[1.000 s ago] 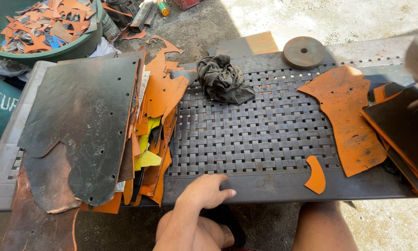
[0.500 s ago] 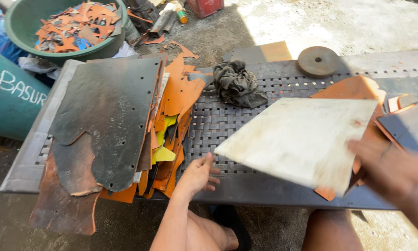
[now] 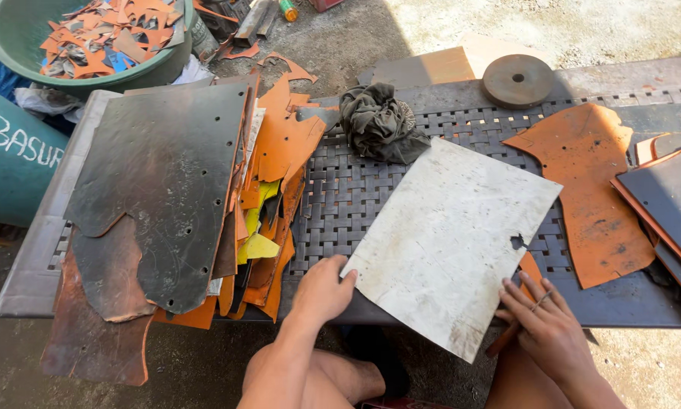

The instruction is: The person uses a small knife to trim the edges of an orange leather piece on a white board. They repeatedly reposition the piece and scrape the edges to refine the shape.

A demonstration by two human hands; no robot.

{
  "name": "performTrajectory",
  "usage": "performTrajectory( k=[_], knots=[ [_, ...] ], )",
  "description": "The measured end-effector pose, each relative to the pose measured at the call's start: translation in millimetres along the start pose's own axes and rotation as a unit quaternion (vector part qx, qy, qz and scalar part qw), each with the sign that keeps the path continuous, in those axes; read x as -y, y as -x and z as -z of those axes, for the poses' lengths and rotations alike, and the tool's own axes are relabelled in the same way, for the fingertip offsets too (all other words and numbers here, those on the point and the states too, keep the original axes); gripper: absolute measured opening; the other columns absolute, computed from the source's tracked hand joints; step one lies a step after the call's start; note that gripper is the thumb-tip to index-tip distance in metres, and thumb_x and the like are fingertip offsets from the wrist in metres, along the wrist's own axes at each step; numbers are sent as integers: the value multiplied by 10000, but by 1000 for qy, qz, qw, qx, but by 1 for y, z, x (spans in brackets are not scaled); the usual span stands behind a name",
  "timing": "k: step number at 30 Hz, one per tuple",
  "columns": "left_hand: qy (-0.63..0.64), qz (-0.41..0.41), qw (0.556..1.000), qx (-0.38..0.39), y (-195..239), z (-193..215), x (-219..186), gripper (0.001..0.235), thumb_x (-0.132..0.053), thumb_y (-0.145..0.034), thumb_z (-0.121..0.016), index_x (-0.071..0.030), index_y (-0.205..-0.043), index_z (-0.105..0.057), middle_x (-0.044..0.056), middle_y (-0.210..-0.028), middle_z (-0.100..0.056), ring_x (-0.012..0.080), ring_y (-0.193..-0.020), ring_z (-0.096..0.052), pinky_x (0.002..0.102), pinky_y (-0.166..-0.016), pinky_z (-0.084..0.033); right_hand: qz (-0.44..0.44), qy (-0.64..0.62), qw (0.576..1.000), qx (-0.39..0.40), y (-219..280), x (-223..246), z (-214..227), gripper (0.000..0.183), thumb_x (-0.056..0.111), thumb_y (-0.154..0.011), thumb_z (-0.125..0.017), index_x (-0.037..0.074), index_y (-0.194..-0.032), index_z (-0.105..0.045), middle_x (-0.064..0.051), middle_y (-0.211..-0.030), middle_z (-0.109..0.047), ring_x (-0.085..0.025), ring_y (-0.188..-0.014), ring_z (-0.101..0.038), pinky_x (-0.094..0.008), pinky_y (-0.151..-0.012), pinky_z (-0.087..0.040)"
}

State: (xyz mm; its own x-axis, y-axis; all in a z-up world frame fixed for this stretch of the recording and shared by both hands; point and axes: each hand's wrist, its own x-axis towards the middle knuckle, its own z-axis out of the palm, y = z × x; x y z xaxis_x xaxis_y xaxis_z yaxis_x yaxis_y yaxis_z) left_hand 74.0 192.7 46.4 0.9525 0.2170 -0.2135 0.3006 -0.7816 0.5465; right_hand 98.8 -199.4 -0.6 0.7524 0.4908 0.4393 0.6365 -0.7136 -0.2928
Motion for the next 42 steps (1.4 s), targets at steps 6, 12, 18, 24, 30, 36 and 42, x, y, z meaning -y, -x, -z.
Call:
performTrajectory(
  k=[6, 12, 18, 24, 30, 36, 42],
  knots=[
    [-70, 3, 994, 79, -3, -9, -48, 644, -332, -930, -642, 5, -1450, -465, 213, -1460, -504, 388, -1342, -464, 482, -1098, -418, -294, 60, 951, 69, -4, -5, 4, 529, 395, -862, -753, 65, -1272, -704, -112, -1305, -717, -297, -1199, -647, -395, -1018, -510],
    [-90, 17, 993, 69, -16, -14, -56, 750, -348, -917, -680, 8, -1502, -373, 289, -1466, -430, 423, -1376, -411, 512, -1085, -429, -364, 73, 926, 65, -18, -5, -5, 613, 437, -824, -795, 95, -1326, -709, -180, -1125, -749, -345, -1104, -655, -410, -946, -539],
    [-112, 34, 992, 56, -21, -18, -53, 777, -326, -918, -680, -3, -1534, -334, 271, -1447, -456, 417, -1365, -427, 531, -1082, -427, -466, 47, 876, 120, -7, -21, 6, 672, 398, -764, -864, 235, -1393, -694, -236, -997, -724, -378, -1009, -655, -432, -940, -537],
    [-116, 28, 990, 78, -12, -16, -61, 808, -328, -909, -687, -10, -1551, -315, 288, -1400, -487, 423, -1315, -478, 515, -1081, -434, -499, -36, 866, 27, 15, -25, 5, 545, 329, -810, -852, 233, -1338, -755, -248, -997, -695, -337, -869, -691, -400, -847, -551],
    [-158, 8, 976, 147, 16, -1, -77, 737, -394, -943, -669, -37, -1528, -397, 284, -1407, -517, 406, -1337, -513, 533, -1148, -411, -514, -113, 850, -7, 9, -17, 6, 456, 279, -854, -853, 162, -1286, -769, -199, -938, -772, -257, -809, -736, -368, -774, -561],
    [-314, -270, 891, 186, 56, -43, -100, 1218, -539, -665, -754, -127, -1629, -134, 276, -1675, -22, 473, -1556, -97, 682, -1159, -95, -467, -166, 867, -62, 14, -18, 4, 426, 218, -878, -838, 85, -1274, -759, -144, -1016, -780, -155, -851, -722, -289, -770, -559],
    [-370, -343, 851, 144, 66, -92, -111, 611, -164, -1043, -395, 29, -1597, -226, 448, -1552, -235, 696, -1331, -306, 736, -1031, -335, -446, -226, 859, -114, 27, -28, -2, 410, 158, -882, -828, 33, -1263, -745, -145, -1064, -772, -129, -908, -701, -267, -803, -558]
  ],
)
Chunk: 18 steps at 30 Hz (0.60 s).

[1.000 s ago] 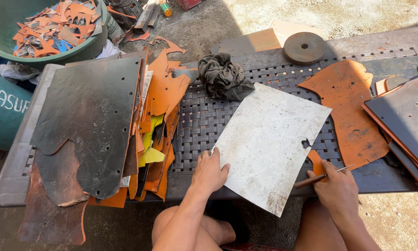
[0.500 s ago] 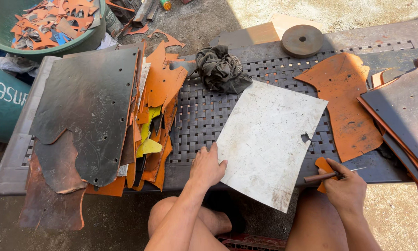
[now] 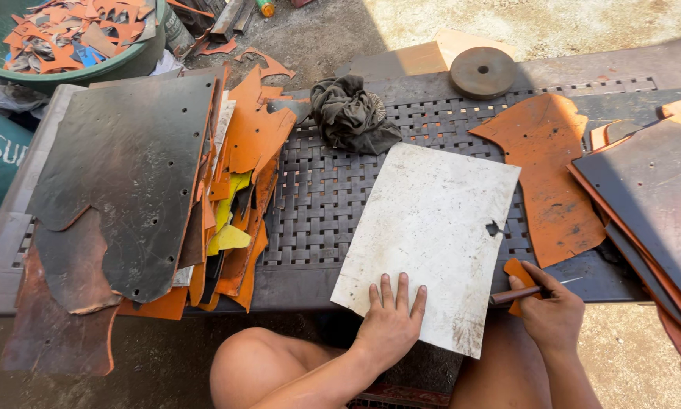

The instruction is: The person uses a small knife to trim the edges of an orange leather piece on a white board. They repeatedly reposition the piece and scrape the edges to refine the shape.

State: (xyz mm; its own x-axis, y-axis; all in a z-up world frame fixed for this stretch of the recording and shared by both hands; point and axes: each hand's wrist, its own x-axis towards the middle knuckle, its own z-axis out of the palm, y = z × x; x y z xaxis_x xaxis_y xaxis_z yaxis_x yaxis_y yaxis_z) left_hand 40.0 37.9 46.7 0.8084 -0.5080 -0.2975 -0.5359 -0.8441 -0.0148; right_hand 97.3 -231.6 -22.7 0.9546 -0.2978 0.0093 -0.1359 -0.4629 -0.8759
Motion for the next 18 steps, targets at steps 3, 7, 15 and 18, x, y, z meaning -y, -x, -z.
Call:
performTrajectory(
  k=[3, 7, 15, 18],
  knots=[
    [9, 4, 996, -85, 9, 21, -2, 555, -162, -1023, -419, 64, -1525, -346, 479, -1423, -411, 680, -1252, -422, 703, -1003, -398, 3, -93, 996, -16, -2, -10, 4, 397, 125, -900, -810, -3, -1267, -724, -129, -1099, -757, -119, -938, -690, -248, -819, -553],
    [226, 134, 933, -244, 49, 67, 3, 535, -109, -982, -507, 7, -1504, -505, 341, -1305, -635, 472, -1224, -613, 527, -1017, -508, 18, -136, 990, -16, -5, -19, 6, 400, 99, -897, -796, -33, -1265, -710, -112, -1107, -748, -110, -958, -691, -228, -834, -555],
    [743, 370, 384, -403, 84, 25, 11, 489, -256, -955, -612, 116, -1272, -604, 219, -1190, -753, 271, -1070, -708, 395, -972, -530, 54, -143, 988, -28, -6, -28, -1, 393, 75, -929, -800, -59, -1287, -708, -114, -1084, -742, -106, -966, -684, -225, -862, -546],
    [851, 332, 200, -353, 86, -15, 1, 501, -240, -979, -595, 152, -1283, -525, 276, -1227, -678, 345, -1134, -670, 537, -1018, -539, 56, -117, 991, -23, -4, -36, 2, 363, 69, -947, -805, -79, -1263, -705, -121, -1132, -737, -106, -993, -671, -224, -887, -540]
  ],
)
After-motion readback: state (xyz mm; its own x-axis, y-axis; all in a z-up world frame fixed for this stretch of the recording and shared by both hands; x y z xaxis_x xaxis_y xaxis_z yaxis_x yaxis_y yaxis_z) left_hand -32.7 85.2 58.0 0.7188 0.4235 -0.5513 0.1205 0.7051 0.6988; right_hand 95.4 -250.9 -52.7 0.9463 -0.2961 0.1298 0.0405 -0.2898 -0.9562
